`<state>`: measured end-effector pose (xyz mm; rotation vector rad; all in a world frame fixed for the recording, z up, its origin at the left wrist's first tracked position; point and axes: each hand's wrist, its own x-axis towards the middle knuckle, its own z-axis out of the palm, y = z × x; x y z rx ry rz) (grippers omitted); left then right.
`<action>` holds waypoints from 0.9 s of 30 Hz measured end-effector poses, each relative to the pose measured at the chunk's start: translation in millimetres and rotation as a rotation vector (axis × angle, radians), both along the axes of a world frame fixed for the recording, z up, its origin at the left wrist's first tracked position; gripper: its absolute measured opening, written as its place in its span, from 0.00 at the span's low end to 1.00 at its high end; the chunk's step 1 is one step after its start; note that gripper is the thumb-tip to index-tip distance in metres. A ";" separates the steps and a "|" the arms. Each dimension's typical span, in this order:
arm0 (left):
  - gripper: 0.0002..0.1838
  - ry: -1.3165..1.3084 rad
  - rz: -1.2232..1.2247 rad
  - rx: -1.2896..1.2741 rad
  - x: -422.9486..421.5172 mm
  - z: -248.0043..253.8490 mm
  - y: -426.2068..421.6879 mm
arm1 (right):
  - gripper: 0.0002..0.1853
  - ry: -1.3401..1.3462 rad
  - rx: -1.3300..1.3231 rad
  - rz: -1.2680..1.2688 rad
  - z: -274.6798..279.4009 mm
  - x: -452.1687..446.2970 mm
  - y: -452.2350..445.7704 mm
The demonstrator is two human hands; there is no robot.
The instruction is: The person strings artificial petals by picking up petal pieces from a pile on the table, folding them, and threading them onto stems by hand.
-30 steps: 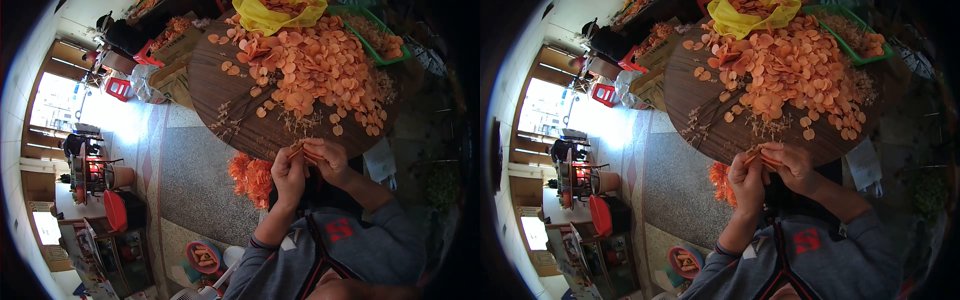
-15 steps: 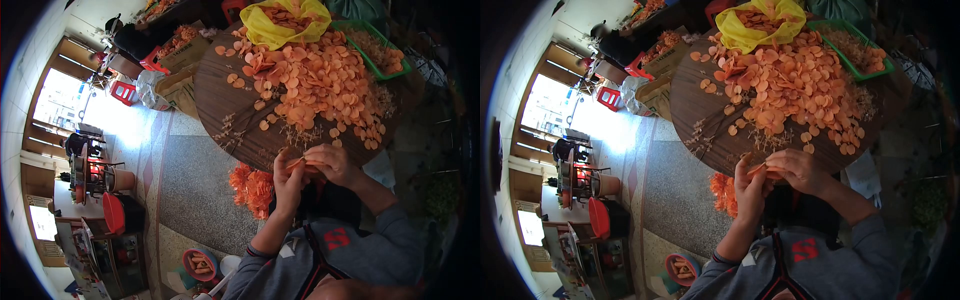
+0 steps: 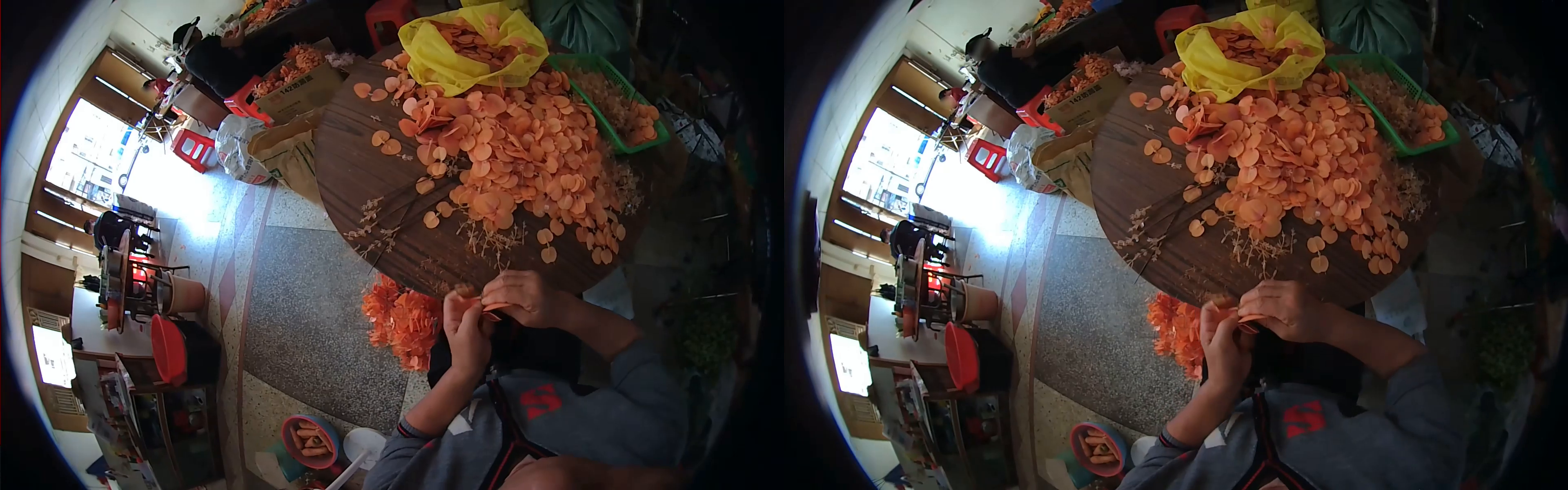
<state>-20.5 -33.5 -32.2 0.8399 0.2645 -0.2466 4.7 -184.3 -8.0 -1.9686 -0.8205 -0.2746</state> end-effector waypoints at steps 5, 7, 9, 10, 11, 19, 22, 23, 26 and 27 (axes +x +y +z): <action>0.05 0.132 -0.132 -0.013 -1.7 7.4 0.9 | 0.14 0.057 0.044 -0.063 4.0 4.7 -1.1; 0.06 0.091 -0.153 -0.008 -3.8 -1.6 6.0 | 0.13 0.064 0.024 -0.048 4.6 6.1 -0.2; 0.07 0.047 -0.155 0.015 -1.3 -1.4 9.6 | 0.12 0.064 0.028 -0.045 5.1 7.5 1.3; 0.07 0.027 -0.144 0.032 -0.5 4.2 10.7 | 0.12 0.064 0.038 -0.045 5.5 7.5 2.0; 0.07 0.008 -0.131 0.049 0.0 8.9 11.4 | 0.11 0.066 0.047 -0.044 6.3 7.7 2.4; 0.06 -0.210 -0.210 0.188 14.0 25.3 11.5 | 0.08 0.078 0.094 0.024 31.3 17.9 -9.1; 0.06 -0.239 -0.201 0.172 20.0 34.3 11.1 | 0.08 0.038 0.116 0.019 43.2 23.2 -7.6; 0.05 -0.251 -0.200 0.165 23.0 37.0 11.1 | 0.08 0.026 0.126 0.015 47.1 25.3 -6.8; 0.05 -0.247 -0.227 0.154 25.3 38.7 11.7 | 0.08 -0.017 0.115 0.025 44.8 28.3 -8.5; 0.05 -0.244 -0.231 0.152 26.4 38.8 11.7 | 0.09 -0.016 0.104 0.032 45.1 30.1 -9.0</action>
